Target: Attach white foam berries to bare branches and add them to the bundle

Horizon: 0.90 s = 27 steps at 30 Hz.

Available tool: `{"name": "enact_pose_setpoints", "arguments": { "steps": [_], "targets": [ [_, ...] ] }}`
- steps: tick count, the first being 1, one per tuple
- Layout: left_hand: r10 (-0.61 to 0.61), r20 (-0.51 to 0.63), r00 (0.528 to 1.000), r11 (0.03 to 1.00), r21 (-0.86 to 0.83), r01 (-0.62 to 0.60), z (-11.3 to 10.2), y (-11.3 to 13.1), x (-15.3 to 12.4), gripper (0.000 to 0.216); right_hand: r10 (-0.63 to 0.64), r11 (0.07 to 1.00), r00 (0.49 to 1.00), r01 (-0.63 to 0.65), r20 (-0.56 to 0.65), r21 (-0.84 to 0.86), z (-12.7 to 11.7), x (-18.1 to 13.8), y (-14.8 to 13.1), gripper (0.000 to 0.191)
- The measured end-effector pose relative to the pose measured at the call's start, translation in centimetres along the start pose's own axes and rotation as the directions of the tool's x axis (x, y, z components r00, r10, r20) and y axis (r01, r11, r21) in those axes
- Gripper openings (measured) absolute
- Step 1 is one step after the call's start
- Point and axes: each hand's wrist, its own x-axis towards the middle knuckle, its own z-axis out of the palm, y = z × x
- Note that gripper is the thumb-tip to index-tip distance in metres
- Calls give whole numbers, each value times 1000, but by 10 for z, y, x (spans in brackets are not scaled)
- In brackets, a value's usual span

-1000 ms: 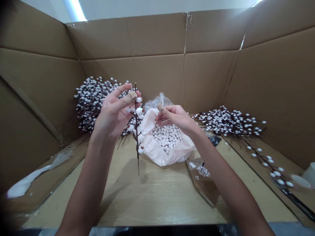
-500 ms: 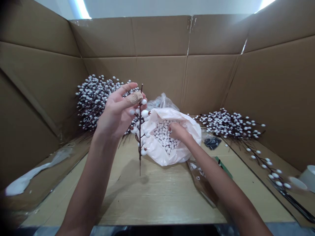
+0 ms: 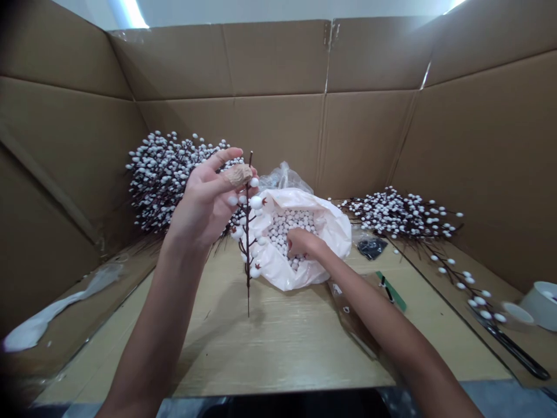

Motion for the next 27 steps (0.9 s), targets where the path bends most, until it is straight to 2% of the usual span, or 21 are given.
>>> {"name": "enact_pose_setpoints", "arguments": {
  "steps": [3,9,11,13,15,21,27],
  "targets": [
    [7,3,1000,1000,15,-7,1,0,0,33,-10,999,999,12,-51,47,-10,-4,-1,13],
    [-20,13,1000,999,43,20,3,0,0,35,-92,957,989,121,-118,262,-50,-26,-2,20],
    [-29,11,1000,999,42,28,4,0,-1,35,-180,866,975,218,-127,449,-63,-36,-2,21],
    [-33,15,999,999,29,33,5,0,-1,34,-262,702,949,313,-177,639,-76,-47,-2,23],
    [-36,26,999,999,10,36,7,-1,-1,34,-284,562,923,379,-259,735,-86,-59,-4,26],
    [-27,50,998,999,-33,28,14,-5,-4,36,-208,336,824,566,-526,753,-107,-92,-17,26],
    [-41,80,996,998,-40,44,22,-8,-8,39,-79,196,709,700,-701,686,-112,-106,-35,21]
  ]
}}
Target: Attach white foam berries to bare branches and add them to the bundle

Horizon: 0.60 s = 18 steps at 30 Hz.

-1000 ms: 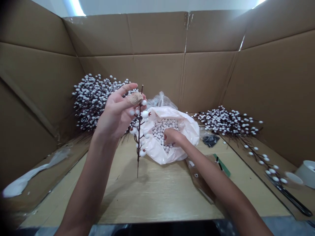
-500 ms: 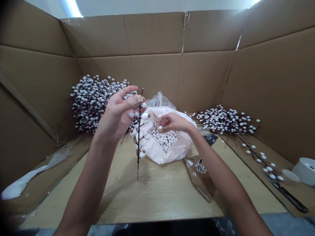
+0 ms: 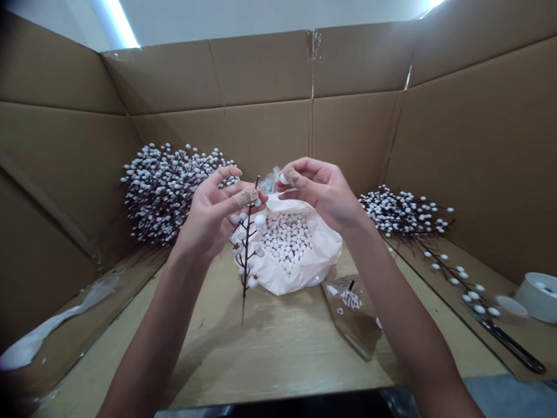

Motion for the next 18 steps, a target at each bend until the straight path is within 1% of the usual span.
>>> {"name": "enact_pose_setpoints", "arguments": {
  "steps": [3,8,13,18],
  "targets": [
    [2,10,1000,1000,-3,-2,3,-2,-1,40,-58,998,998,59,-16,13,7,-2,-4,20],
    [-4,35,999,1000,31,3,5,-4,-2,39,-79,997,996,78,-31,-8,14,-6,-7,26],
    [-19,49,999,999,50,16,4,-4,-2,42,-109,993,994,108,-21,-49,15,-7,-8,26],
    [-15,48,999,997,81,11,3,-4,-2,44,-111,989,994,110,-8,-95,14,-8,-7,26]
  ]
}}
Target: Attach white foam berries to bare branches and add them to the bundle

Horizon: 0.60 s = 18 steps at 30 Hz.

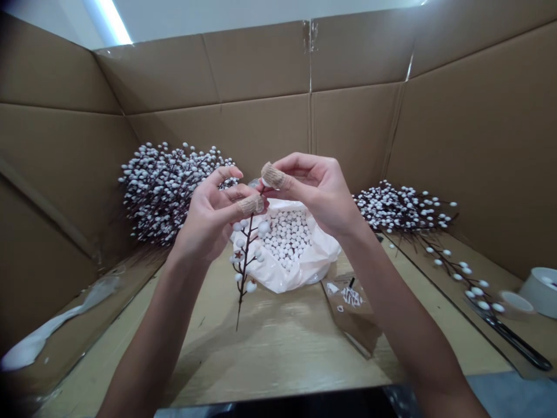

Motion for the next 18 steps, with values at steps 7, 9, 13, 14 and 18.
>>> {"name": "enact_pose_setpoints", "arguments": {
  "steps": [7,9,13,14,18],
  "targets": [
    [3,0,1000,1000,-1,-3,1,0,-1,45,12,999,1000,-12,-2,-32,3,-2,-2,23],
    [7,-16,1000,1000,-2,-7,2,1,-2,45,22,999,1000,-23,-19,-45,4,-2,-3,23],
    [18,-44,999,1000,-14,-19,3,2,-3,45,36,998,999,-38,-38,-55,6,-3,-2,23],
    [21,-45,999,1000,-16,-22,3,2,-3,46,38,998,998,-40,-40,-55,6,-3,-1,24],
    [34,-41,999,999,-12,-35,2,1,-2,47,28,998,999,-31,-44,-56,7,-3,0,23]
  ]
}}
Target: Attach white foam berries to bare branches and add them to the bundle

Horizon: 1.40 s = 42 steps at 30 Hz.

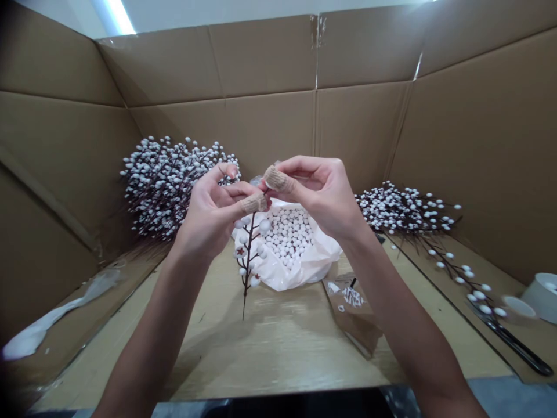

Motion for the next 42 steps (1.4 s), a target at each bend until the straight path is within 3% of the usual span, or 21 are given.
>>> {"name": "enact_pose_setpoints", "arguments": {
  "steps": [25,36,42],
  "targets": [
    [-5,-107,994,999,-50,0,-3,-1,0,52,-27,999,996,31,-87,39,19,-2,16,21],
    [21,-147,989,999,-26,-25,-1,-2,0,53,-19,999,996,23,-90,46,18,0,20,23],
    [15,-110,994,998,-65,-23,-4,-6,3,53,8,997,999,-4,-49,77,16,4,23,26]
  ]
}}
